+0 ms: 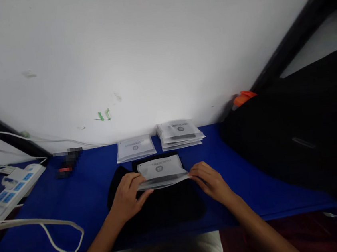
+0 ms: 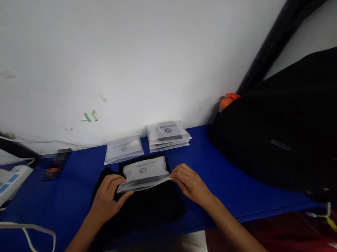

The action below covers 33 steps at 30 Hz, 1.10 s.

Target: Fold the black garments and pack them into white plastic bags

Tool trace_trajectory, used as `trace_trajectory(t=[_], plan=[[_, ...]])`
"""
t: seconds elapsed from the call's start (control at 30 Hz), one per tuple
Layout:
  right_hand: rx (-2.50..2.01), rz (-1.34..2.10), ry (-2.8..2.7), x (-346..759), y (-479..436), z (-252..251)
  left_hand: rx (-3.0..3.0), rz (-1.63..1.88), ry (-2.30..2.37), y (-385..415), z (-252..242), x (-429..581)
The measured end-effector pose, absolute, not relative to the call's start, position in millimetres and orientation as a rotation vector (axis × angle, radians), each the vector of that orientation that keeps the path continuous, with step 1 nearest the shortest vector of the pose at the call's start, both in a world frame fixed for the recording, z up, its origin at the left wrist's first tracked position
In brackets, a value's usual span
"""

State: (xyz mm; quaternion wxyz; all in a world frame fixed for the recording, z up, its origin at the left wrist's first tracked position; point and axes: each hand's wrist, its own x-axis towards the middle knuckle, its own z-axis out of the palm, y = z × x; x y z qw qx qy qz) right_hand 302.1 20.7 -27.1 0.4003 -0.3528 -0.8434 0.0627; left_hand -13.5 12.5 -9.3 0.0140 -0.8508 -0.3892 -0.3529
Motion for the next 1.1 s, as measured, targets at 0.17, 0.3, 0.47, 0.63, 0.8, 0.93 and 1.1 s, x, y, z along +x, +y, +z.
trace_trajectory(t=[0.17,0.3,0.47,0.63,0.8,0.93,1.1], plan=[[-0.926,0.057,-2.185,301.1,17.5,-16.2,-2.731,-0.912,-1.049,26.3,-3.8,12.3],[-0.831,-0.091,-2.148,284.4,-1.0,-3.3,-2.607,-1.079,-1.074,32.2,5.2,21.0],[-0.697,-0.098,-2.315,232.5,-13.3,-1.1,-2.582,-1.091,-1.077,33.1,12.6,27.4],[-1.242,0.005,-2.521,195.4,5.1,-16.6,-2.560,-1.052,-1.103,30.8,14.6,26.3],[-1.373,-0.106,-2.624,189.7,16.5,-23.5,-2.602,-1.053,-1.101,31.3,14.8,23.6],[-1.057,-0.073,-2.714,202.8,10.4,-14.0,-2.812,-0.981,-1.192,30.0,11.7,19.5],[-0.689,0.067,-2.636,225.6,-14.0,6.8,-3.149,-0.670,-1.225,25.5,-2.4,14.5]])
